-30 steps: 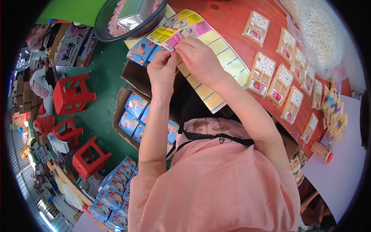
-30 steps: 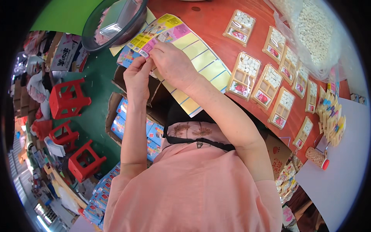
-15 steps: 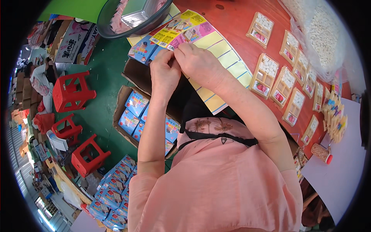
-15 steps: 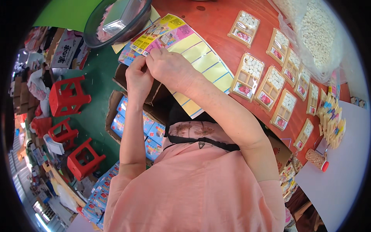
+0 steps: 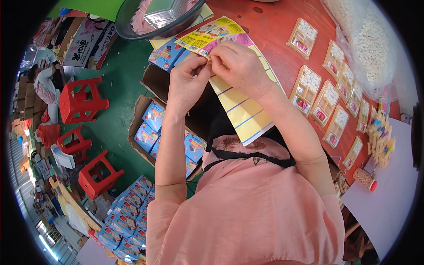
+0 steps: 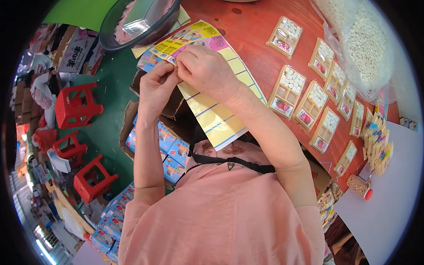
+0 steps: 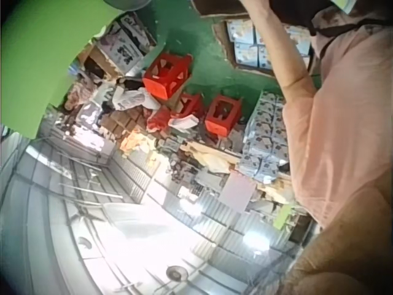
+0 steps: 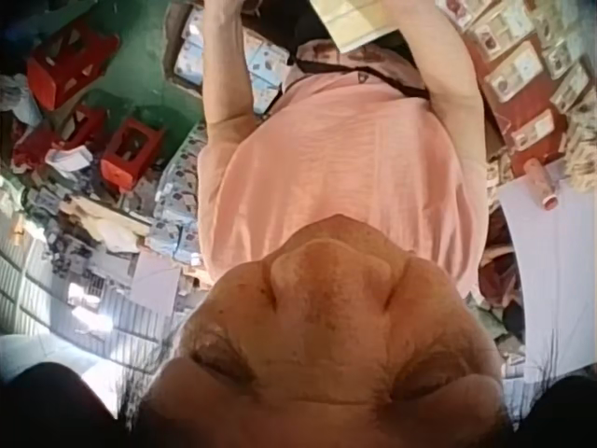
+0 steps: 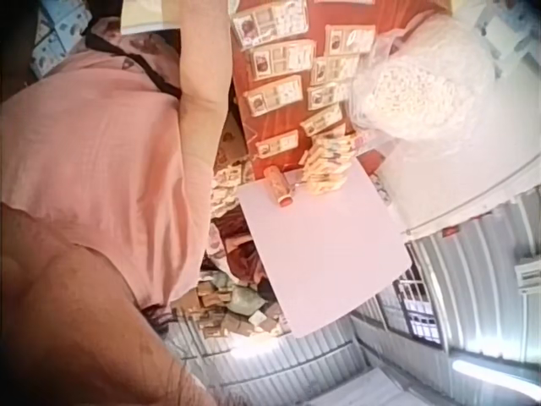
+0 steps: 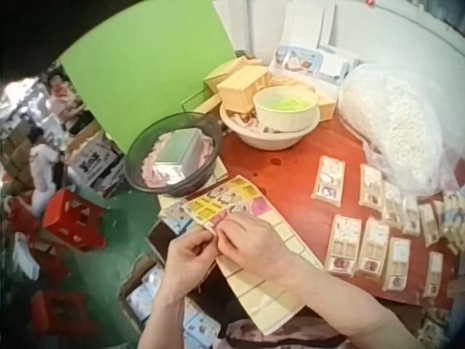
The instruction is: Packaging small white candies into partitioned trays, labeling them, and placing them into boxes.
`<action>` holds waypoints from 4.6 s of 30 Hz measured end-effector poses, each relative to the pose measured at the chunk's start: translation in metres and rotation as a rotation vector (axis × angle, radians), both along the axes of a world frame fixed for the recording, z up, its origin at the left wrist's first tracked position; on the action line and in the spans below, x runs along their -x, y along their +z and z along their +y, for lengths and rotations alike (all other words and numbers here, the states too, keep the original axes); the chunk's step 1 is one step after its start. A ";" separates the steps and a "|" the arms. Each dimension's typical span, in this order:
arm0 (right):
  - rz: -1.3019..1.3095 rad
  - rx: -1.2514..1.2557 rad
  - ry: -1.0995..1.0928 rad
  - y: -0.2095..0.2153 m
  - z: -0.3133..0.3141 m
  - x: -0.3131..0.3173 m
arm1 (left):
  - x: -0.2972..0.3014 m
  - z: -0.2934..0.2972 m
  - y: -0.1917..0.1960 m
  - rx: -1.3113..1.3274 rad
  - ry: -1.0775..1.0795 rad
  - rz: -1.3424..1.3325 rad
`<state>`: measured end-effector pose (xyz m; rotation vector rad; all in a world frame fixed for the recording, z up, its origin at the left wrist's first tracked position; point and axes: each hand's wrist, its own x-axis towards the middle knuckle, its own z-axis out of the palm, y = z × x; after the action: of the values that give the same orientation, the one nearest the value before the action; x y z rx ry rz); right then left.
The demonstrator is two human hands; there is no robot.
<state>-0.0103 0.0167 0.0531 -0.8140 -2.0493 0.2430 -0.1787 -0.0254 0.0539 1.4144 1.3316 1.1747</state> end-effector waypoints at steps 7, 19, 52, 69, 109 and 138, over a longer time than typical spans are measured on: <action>0.086 0.072 -0.031 0.003 0.007 0.001 | -0.015 0.008 0.001 -0.162 0.121 0.013; 1.114 0.637 -0.491 0.040 0.051 -0.116 | -0.017 0.102 -0.055 0.083 0.334 0.203; -0.078 0.035 -0.658 0.007 -0.138 -0.176 | -0.134 -0.026 0.046 0.155 -0.028 -0.600; 0.015 0.293 -0.824 -0.019 -0.154 -0.227 | -0.159 -0.025 0.021 0.404 -0.140 -0.581; -0.574 0.488 -0.767 -0.007 -0.148 -0.175 | -0.182 -0.030 -0.037 -0.231 -0.183 0.635; 0.762 0.979 -0.336 -0.010 -0.184 -0.183 | -0.140 -0.096 -0.010 0.821 -0.289 -0.758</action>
<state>0.1723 -0.1676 0.0434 -1.3478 -0.9791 1.2076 -0.0384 -0.1210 0.0443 0.4547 0.8482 0.7038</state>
